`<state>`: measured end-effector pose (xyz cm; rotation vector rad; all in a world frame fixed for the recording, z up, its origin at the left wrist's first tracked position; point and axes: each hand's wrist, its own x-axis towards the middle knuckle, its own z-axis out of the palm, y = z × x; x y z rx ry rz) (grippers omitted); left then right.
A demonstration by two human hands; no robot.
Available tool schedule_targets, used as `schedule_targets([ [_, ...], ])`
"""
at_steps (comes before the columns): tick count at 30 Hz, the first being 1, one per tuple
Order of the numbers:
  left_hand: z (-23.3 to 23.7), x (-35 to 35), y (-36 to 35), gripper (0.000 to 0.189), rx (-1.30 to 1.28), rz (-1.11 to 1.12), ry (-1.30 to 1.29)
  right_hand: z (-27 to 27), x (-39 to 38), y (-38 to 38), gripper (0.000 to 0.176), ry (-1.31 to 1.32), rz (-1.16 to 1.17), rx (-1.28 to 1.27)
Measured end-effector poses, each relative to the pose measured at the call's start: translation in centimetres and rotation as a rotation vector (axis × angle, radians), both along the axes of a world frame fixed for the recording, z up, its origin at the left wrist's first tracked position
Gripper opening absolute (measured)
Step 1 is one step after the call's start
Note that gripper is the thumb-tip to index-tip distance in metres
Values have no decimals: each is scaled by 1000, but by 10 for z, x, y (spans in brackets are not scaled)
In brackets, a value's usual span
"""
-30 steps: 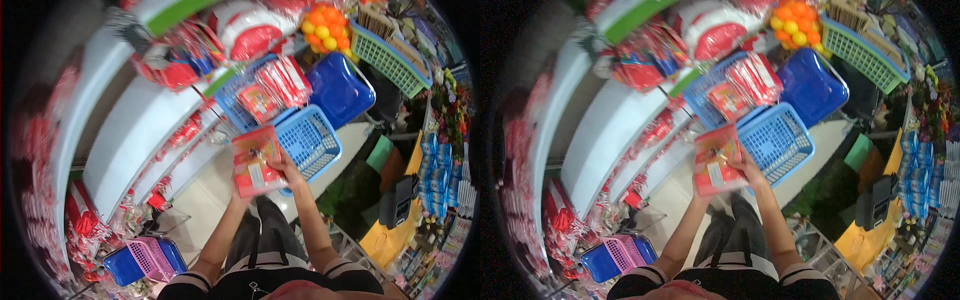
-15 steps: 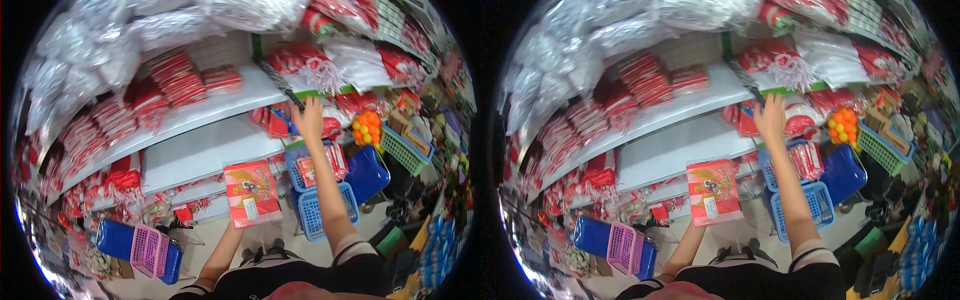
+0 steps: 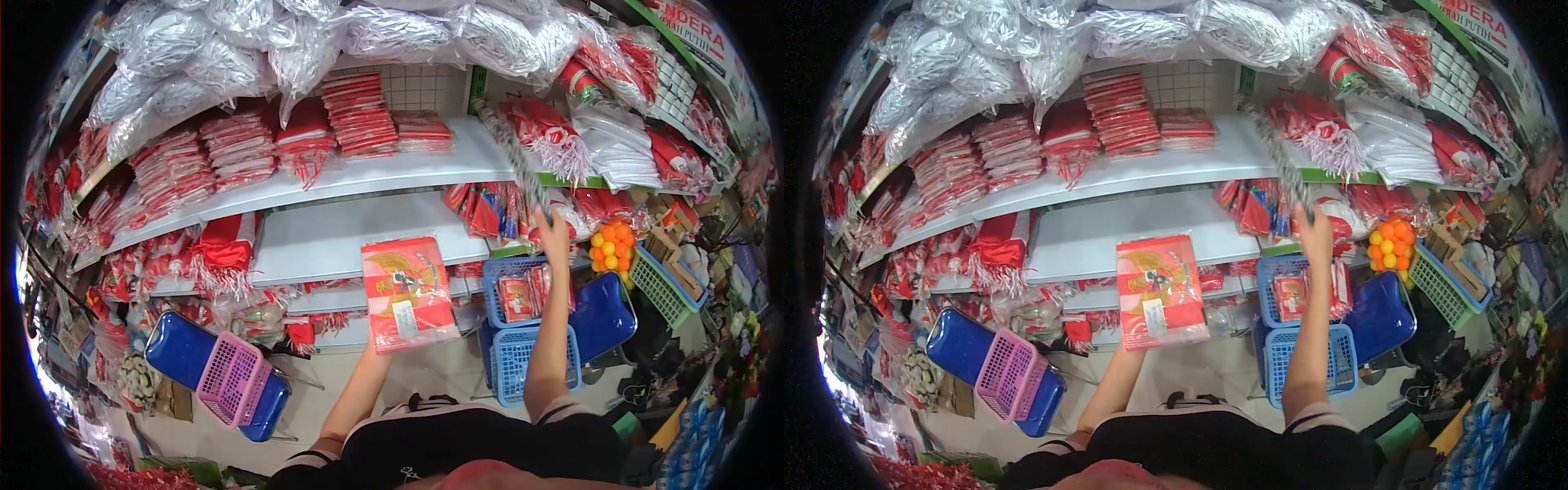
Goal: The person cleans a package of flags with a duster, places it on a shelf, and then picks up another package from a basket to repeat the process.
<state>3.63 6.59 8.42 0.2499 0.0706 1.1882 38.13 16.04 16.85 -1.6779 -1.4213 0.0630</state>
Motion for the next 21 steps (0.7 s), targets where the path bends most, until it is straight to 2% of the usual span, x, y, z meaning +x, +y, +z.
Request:
schedule_targets([
  [1, 2, 0, 4, 64, 6, -9, -1, 6, -7, -41, 39, 171, 224, -65],
  [2, 4, 0, 7, 64, 17, -16, 0, -12, -8, -66, 29, 310, 394, -32],
  [3, 6, 0, 10, 64, 24, -27, 0, -24, 4, -87, 28, 176, 549, -171],
  [4, 8, 2, 12, 64, 30, -35, 2, -35, 1, -111, 28, 282, 675, -283],
  [7, 13, 5, 15, 64, 43, -64, 4, 6, -26, -150, 29, 10, 977, -573],
  [10, 15, 8, 11, 65, 47, -81, 3, 3, -40, -151, 32, -33, 674, -368],
  [13, 16, 6, 7, 65, 50, -87, -1, 1, -56, -144, 35, -2, 534, -392],
  [14, 15, 4, 6, 65, 50, -82, 0, 2, -53, -145, 36, 68, 724, -498],
  [17, 14, 0, 5, 65, 51, -75, 2, -4, -56, -146, 36, -52, 931, -539],
  [18, 14, -3, 7, 65, 50, -67, 1, -5, -61, -144, 36, 3, 879, -459],
  [21, 12, -7, 5, 66, 47, -61, 2, 7, -69, -131, 37, 14, 484, -492],
])
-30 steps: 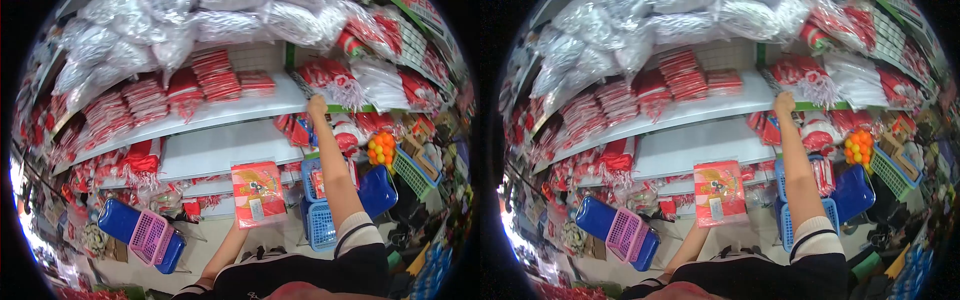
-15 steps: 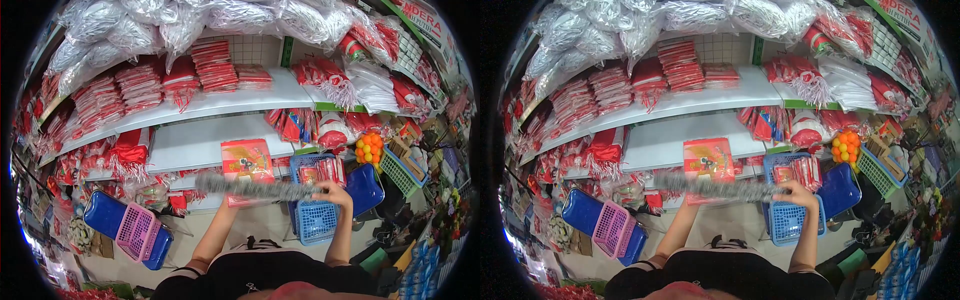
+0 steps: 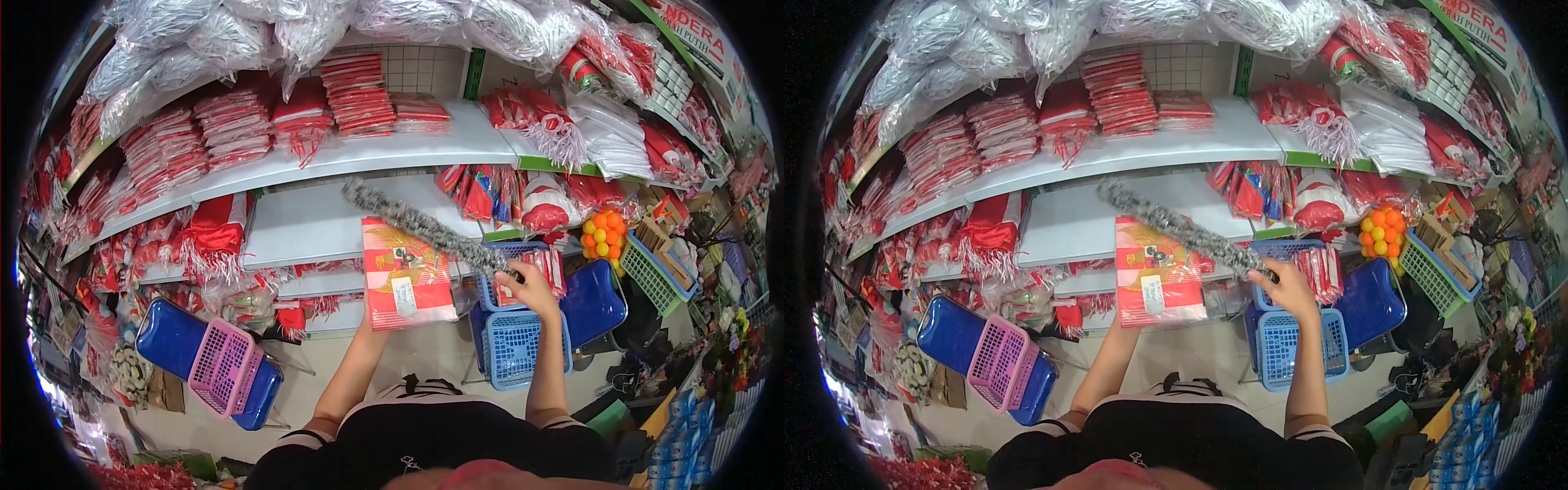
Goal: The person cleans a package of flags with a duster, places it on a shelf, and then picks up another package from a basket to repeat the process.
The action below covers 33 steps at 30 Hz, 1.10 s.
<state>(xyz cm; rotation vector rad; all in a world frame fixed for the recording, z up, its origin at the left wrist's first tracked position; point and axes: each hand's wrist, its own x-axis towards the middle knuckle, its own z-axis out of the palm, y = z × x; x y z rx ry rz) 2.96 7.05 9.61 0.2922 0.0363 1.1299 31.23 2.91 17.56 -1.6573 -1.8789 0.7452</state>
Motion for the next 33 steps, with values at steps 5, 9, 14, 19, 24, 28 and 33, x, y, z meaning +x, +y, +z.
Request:
schedule_targets([
  [5, -1, -7, -1, 66, 8, 10, 11, -7, 5, -2, 34, 42, 586, -65],
  [9, 1, -5, -1, 66, 13, 3, 16, -8, 3, 7, 33, 93, 96, 1],
  [14, 0, -8, -1, 67, 31, 4, 17, -13, 3, -5, 39, 55, 494, 52],
  [19, -2, -3, -15, 67, 61, -53, 13, -23, -25, -4, 48, 109, 88, 4],
  [24, -8, 28, -43, 69, -56, -80, 268, -38, -100, -19, 47, 759, -128, -173],
  [28, -55, 46, -59, 71, -88, -72, 671, -52, -122, -25, 29, 531, 60, -93],
  [33, -30, 36, -65, 70, 175, 227, 756, -79, -111, -15, 15, 798, -113, -80],
])
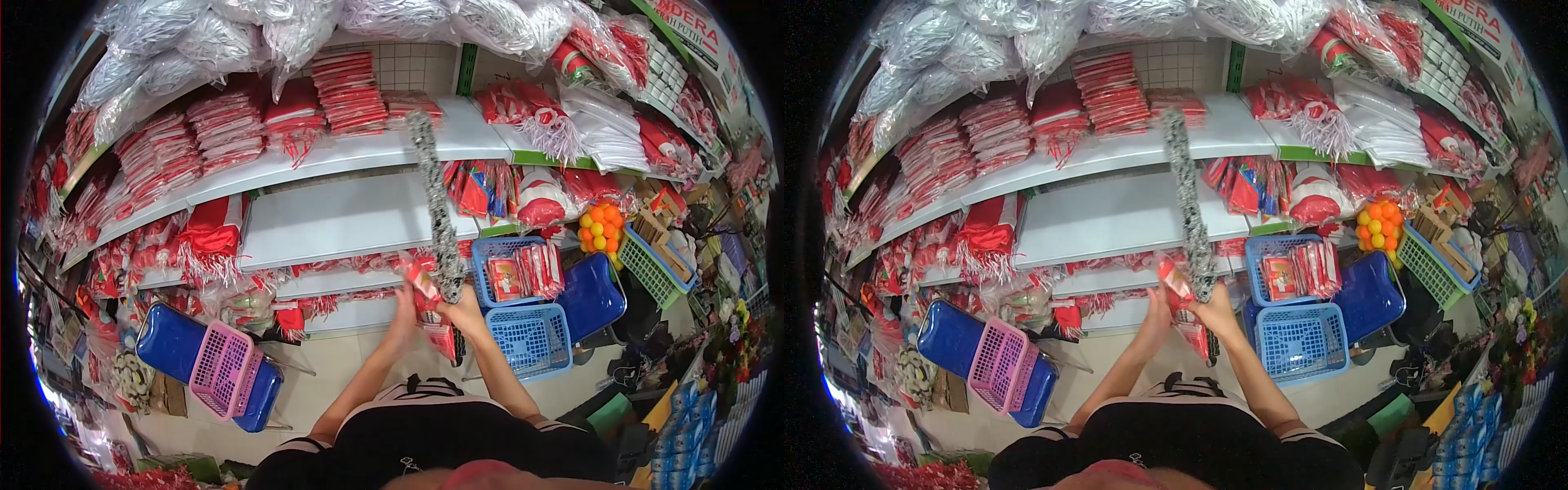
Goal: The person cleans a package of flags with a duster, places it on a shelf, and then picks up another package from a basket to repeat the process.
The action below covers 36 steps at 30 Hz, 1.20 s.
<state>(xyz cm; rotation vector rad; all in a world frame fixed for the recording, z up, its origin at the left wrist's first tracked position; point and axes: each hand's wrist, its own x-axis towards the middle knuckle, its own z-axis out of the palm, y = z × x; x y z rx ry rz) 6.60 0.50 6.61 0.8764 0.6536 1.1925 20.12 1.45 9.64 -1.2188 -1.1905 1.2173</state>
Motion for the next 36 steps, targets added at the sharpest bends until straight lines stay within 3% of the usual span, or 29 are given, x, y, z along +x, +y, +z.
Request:
schedule_targets([
  [3, 6, -28, 15, 69, -47, 28, 8, 12, 8, 0, 30, 283, 29, -73],
  [4, -32, -46, 31, 66, -266, -64, -18, 39, 5, -6, 34, 413, 56, -199],
  [7, -41, -50, 28, 65, -400, -206, -431, 34, 7, -1, 37, 505, 151, -282],
  [8, -41, -45, 23, 64, -394, -257, -607, 17, 10, 4, 23, 442, 218, -211],
  [11, -42, -32, 7, 63, -350, -303, -904, 8, 1, 4, 27, -191, -34, 303],
  [12, -41, -31, 4, 63, -342, -287, -940, 38, 2, -4, 37, -365, -81, 325],
  [15, -42, -40, 4, 59, -388, -123, -834, 41, 33, -1, 38, -926, -332, 489],
  [17, -53, -53, 13, 57, -481, 65, -675, 78, 59, -21, 40, -510, 151, 282],
  [19, -65, -59, 30, 55, -622, 272, -445, 78, 91, -26, 35, -619, 434, 94],
  [21, -61, -60, 32, 54, -569, 220, -471, 74, 112, -27, 34, -734, 753, 35],
  [22, -53, -60, 32, 54, -542, 192, -483, 78, 115, -25, 36, -839, 779, 68],
  [25, -20, -59, 26, 53, -462, 111, -516, 72, 118, -26, 37, -671, 346, 102],
  [26, 12, -49, 13, 51, -568, 199, -544, 66, 119, -20, 36, -722, 179, 172],
  [29, 53, -39, -2, 48, -547, 127, -524, 72, 127, -22, 36, -660, 317, 190],
  [30, 50, -39, 1, 47, -573, 164, -497, 70, 131, -25, 35, -613, 445, 84],
  [33, 28, -38, 16, 46, -652, 275, -415, 66, 138, -20, 34, -722, 678, 115],
  [35, 15, -38, 19, 46, -710, 353, -358, 68, 134, -16, 34, -656, 402, 79],
  [36, 18, -39, 17, 45, -649, 257, -425, 69, 132, -15, 35, -622, 265, 61],
])
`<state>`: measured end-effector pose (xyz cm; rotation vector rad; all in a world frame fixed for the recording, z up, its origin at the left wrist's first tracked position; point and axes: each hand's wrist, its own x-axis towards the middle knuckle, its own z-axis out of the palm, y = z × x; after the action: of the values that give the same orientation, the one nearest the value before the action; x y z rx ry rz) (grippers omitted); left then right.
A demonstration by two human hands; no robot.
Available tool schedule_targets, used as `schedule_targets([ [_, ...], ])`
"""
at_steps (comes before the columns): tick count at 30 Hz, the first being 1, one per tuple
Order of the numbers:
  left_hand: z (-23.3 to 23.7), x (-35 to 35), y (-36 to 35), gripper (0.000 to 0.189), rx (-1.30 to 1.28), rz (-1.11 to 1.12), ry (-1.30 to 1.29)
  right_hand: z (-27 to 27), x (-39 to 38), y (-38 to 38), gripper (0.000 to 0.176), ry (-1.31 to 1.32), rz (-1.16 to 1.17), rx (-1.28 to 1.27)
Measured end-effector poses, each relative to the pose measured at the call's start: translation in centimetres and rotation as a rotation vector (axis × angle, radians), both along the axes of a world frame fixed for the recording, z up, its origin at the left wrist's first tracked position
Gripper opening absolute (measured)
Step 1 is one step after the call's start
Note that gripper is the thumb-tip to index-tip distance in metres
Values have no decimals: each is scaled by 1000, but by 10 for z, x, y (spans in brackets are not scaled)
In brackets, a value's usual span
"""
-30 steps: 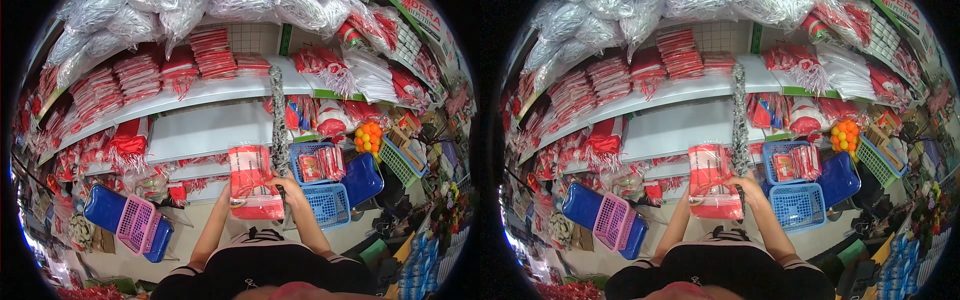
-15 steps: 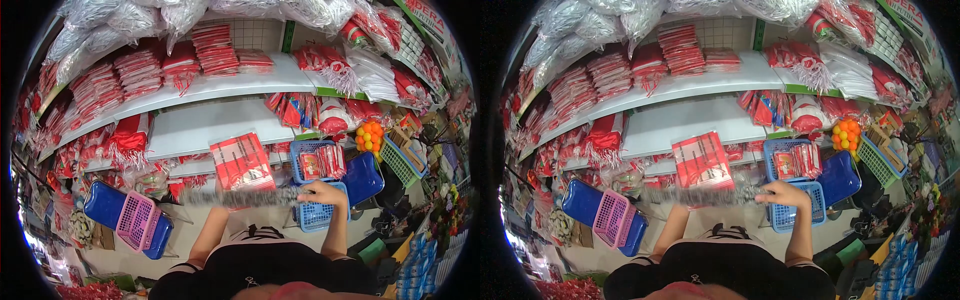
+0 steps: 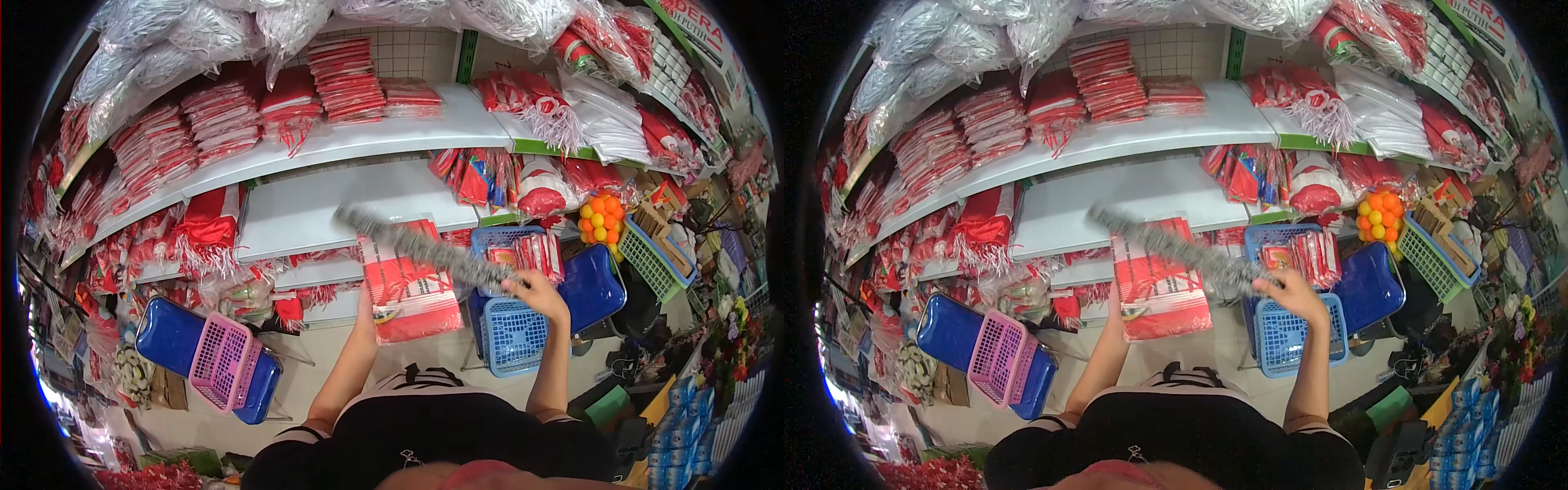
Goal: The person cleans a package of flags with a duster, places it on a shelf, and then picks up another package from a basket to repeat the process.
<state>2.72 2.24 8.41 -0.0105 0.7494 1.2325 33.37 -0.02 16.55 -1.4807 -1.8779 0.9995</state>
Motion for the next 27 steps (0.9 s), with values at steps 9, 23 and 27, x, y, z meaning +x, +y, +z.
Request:
schedule_targets([
  [9, -2, -5, 7, 42, 146, 50, -101, 0, 5, 5, 36, 51, 157, -28],
  [23, 66, 1, -1, 34, 274, -14, -143, 31, 50, 98, 36, -114, -319, 576],
  [27, 18, -3, 20, 30, 333, -53, -367, 19, 84, 236, 37, -441, -483, 585],
])
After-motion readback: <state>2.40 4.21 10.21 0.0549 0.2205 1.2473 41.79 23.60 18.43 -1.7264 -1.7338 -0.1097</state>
